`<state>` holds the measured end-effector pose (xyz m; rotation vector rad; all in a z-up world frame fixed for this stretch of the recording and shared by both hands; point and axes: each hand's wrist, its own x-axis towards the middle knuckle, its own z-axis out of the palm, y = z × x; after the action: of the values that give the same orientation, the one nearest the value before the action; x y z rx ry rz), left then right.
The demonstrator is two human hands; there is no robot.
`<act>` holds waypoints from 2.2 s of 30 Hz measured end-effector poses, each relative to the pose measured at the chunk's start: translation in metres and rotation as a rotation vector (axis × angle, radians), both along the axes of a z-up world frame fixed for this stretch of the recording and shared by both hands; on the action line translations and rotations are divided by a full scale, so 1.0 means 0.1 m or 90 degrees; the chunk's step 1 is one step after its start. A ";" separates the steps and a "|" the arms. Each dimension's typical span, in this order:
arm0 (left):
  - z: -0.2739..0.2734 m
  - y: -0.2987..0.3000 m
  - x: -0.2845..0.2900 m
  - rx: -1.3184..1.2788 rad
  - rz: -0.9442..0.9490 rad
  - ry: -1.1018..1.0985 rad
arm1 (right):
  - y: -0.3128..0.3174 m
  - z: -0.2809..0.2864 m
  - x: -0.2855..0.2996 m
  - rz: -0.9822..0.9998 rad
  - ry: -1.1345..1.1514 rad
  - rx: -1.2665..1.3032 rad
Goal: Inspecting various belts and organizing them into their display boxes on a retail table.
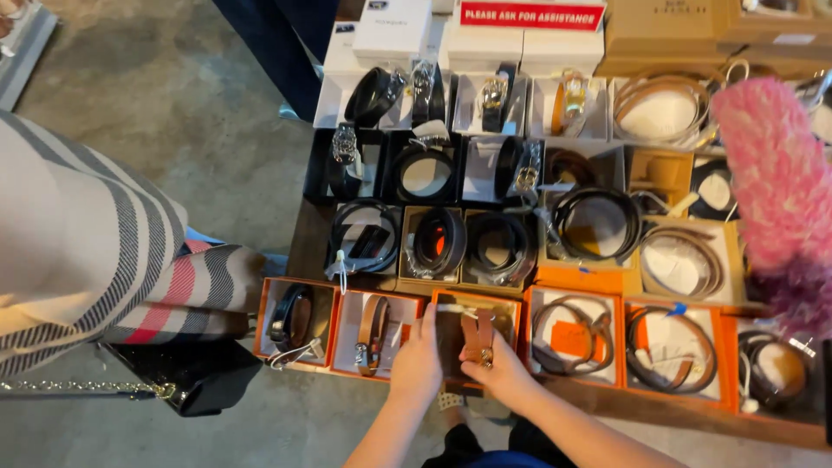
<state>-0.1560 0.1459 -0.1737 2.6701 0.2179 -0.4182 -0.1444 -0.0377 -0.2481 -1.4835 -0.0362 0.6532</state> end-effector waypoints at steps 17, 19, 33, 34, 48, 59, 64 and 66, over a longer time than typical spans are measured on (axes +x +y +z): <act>-0.19 -0.11 -0.09 -0.305 0.012 -0.047 | 0.03 0.43 0.03 -0.163 0.183 -0.233; -0.30 -0.16 -0.09 -0.323 -0.012 -0.150 | 0.08 0.62 0.12 -0.173 0.171 -0.204; -0.12 -0.02 0.01 -0.448 -0.076 -0.042 | 0.19 0.57 0.34 -0.158 0.167 -0.230; -0.12 -0.01 0.00 -0.480 -0.070 -0.033 | 0.18 0.53 0.33 -0.148 0.147 -0.265; -0.38 -0.04 0.05 -0.517 -0.070 -0.044 | 0.26 0.45 0.43 -0.161 -0.199 -0.376; -0.31 -0.16 0.12 -0.851 0.128 0.148 | 0.39 0.50 -0.32 -0.211 0.122 -0.143; -0.47 -0.25 0.14 -0.804 0.155 0.141 | 0.44 0.73 -0.28 -0.192 0.153 0.036; -0.27 -0.22 0.17 -0.755 0.138 0.167 | 0.33 0.74 -0.25 -0.171 0.139 0.014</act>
<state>-0.1393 0.1243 -0.2009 1.4158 0.2306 -0.5830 -0.1697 -0.0047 -0.1736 -1.3584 0.3175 0.5895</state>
